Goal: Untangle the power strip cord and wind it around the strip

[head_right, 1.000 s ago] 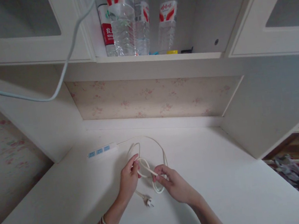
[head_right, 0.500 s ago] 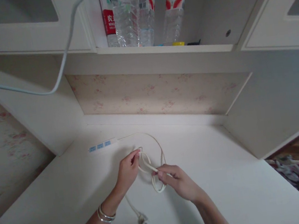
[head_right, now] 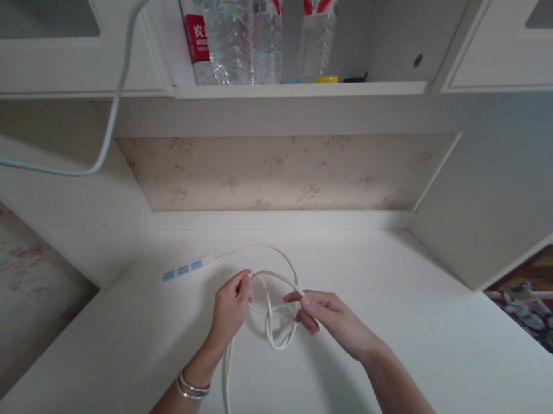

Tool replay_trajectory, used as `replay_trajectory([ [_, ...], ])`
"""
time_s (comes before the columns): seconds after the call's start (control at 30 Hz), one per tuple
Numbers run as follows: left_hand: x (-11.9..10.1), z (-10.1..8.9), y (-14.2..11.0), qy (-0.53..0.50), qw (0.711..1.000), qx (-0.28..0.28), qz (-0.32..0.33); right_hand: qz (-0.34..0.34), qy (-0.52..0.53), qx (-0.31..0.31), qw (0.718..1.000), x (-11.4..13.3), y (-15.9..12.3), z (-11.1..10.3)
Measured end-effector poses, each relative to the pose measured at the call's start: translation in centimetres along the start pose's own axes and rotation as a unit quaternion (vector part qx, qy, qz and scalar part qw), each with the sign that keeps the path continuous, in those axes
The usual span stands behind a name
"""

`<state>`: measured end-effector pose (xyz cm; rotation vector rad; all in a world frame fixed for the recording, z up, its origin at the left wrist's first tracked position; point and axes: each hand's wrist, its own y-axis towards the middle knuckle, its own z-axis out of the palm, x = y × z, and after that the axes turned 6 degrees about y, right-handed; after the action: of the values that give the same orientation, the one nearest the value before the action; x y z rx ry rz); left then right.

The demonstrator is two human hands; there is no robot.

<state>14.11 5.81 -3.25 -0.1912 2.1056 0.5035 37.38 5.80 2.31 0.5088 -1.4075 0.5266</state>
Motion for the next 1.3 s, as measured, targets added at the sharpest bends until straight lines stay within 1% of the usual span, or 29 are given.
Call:
replay_trajectory([
  [0.03,-0.1,0.1,0.0,-0.002,1.000,0.003,-0.003,0.009,-0.013,-0.012,1.000,0.1,0.3,0.2],
  [0.1,-0.3,0.2,0.2,-0.006,1.000,0.004,-0.009,0.001,-0.031,-0.032,0.999,0.6,1.0,0.4],
  [0.17,-0.6,0.2,0.6,-0.011,1.000,0.001,-0.012,-0.030,-0.021,-0.035,0.999,1.4,1.6,0.5],
  [0.27,-1.4,-0.3,1.2,-0.010,1.000,-0.002,-0.010,-0.082,0.028,-0.024,0.996,3.1,1.9,0.2],
  [0.37,-2.5,-1.0,1.6,-0.003,1.000,-0.003,0.008,-0.160,0.081,-0.038,0.983,5.2,2.1,0.0],
  [0.43,-3.4,-1.4,1.7,-0.008,1.000,0.005,0.015,-0.209,0.096,-0.055,0.972,6.6,2.2,0.1],
  [0.5,-4.2,-1.8,1.7,-0.022,1.000,0.012,0.012,-0.230,0.089,-0.064,0.967,7.8,2.5,0.3],
  [0.57,-5.0,-2.2,1.7,-0.033,0.999,0.014,0.008,-0.232,0.076,-0.073,0.967,8.8,2.9,0.7],
  [0.6,-5.4,-2.4,1.7,-0.039,0.999,0.021,0.007,-0.230,0.070,-0.078,0.967,9.3,3.1,0.9],
  [0.67,-6.0,-2.8,1.7,-0.048,0.997,0.056,0.004,-0.226,0.058,-0.087,0.969,10.4,3.7,1.2],
  [0.73,-6.5,-3.1,1.6,-0.055,0.992,0.110,0.006,-0.233,0.045,-0.094,0.967,11.8,4.2,1.5],
  [0.8,-6.9,-3.2,1.7,-0.068,0.985,0.158,0.015,-0.260,0.040,-0.109,0.959,13.4,4.8,1.8],
  [0.83,-7.1,-3.2,1.7,-0.076,0.982,0.171,0.019,-0.276,0.041,-0.116,0.953,14.2,5.2,1.8],
  [0.9,-7.2,-2.9,1.8,-0.095,0.981,0.170,0.018,-0.295,0.042,-0.125,0.946,15.3,5.8,1.9],
  [1.0,-6.9,-2.0,2.0,-0.112,0.983,0.147,-0.004,-0.281,0.040,-0.115,0.952,15.6,6.7,1.9],
  [1.1,-6.1,-1.1,2.0,-0.131,0.976,0.172,-0.025,-0.248,0.053,-0.085,0.963,14.5,6.9,2.1],
  [1.2,-5.5,-0.5,1.6,-0.144,0.969,0.201,-0.027,-0.231,0.082,-0.060,0.968,13.4,6.6,2.2],
  [1.3,-5.1,-0.2,1.1,-0.142,0.968,0.204,-0.019,-0.205,0.098,-0.042,0.973,13.0,6.0,2.2],
])
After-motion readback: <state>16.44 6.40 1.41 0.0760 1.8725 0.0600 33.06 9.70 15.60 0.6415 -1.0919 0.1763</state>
